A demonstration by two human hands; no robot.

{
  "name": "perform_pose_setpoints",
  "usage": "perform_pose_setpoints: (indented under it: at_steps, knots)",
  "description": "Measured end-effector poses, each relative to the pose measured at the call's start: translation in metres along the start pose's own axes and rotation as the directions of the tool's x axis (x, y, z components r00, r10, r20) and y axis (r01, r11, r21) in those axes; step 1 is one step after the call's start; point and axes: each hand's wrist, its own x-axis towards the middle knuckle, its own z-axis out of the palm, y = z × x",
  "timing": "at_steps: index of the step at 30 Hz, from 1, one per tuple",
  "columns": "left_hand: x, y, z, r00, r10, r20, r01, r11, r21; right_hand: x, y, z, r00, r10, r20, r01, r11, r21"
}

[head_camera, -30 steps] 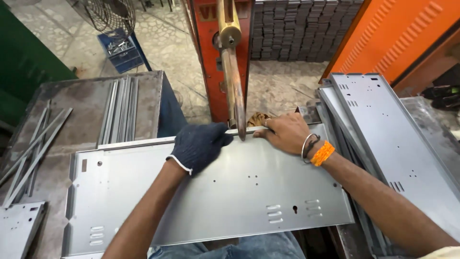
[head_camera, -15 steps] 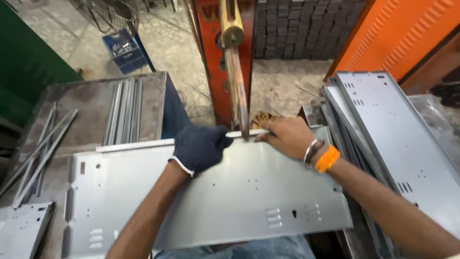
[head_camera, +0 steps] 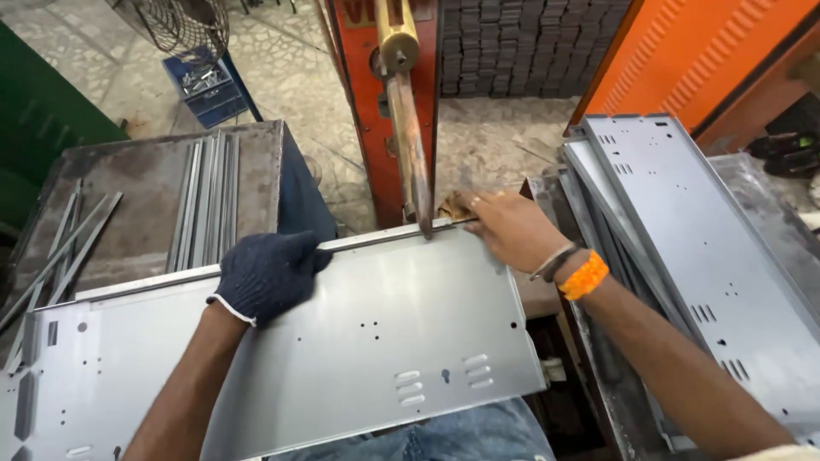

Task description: The recorder uses a spot-welding machine to attach metal strips to metal panels at a manual workstation.

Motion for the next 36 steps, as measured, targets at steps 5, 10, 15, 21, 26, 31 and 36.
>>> perform_pose_setpoints:
  at_steps: [5, 10, 15, 21, 26, 31, 36]
  knots:
    - [0.000, -0.018, 0.002, 0.998, 0.043, -0.040, -0.044, 0.999, -0.016, 0.002, -0.003, 0.007, 0.967, 0.228, 0.111, -0.245, 0.953, 0.178]
    - [-0.009, -0.028, 0.009, 0.996, 0.067, -0.053, -0.068, 0.997, -0.023, -0.001, 0.009, 0.030, 0.992, 0.104, -0.066, -0.086, 0.969, 0.231]
    - [-0.028, -0.007, 0.015, 0.994, 0.051, -0.098, -0.054, 0.998, -0.031, -0.010, 0.002, 0.010, 0.967, 0.240, 0.087, -0.254, 0.941, 0.226]
    - [-0.053, 0.024, 0.063, 0.999, 0.035, -0.039, -0.040, 0.990, -0.135, -0.074, 0.004, 0.031, 0.956, 0.268, 0.121, -0.289, 0.935, 0.208]
    - [-0.060, 0.050, 0.114, 0.999, 0.031, 0.036, -0.027, 0.994, -0.103, -0.123, -0.010, 0.030, 0.921, 0.361, 0.144, -0.389, 0.861, 0.328]
    - [-0.068, 0.060, 0.135, 0.991, 0.126, 0.050, -0.119, 0.985, -0.122, -0.149, -0.021, 0.044, 0.897, 0.405, 0.176, -0.441, 0.802, 0.403]
    - [-0.068, 0.072, 0.121, 0.979, 0.205, 0.004, -0.198, 0.954, -0.226, -0.127, -0.064, 0.051, 0.940, 0.283, 0.191, -0.317, 0.931, 0.182]
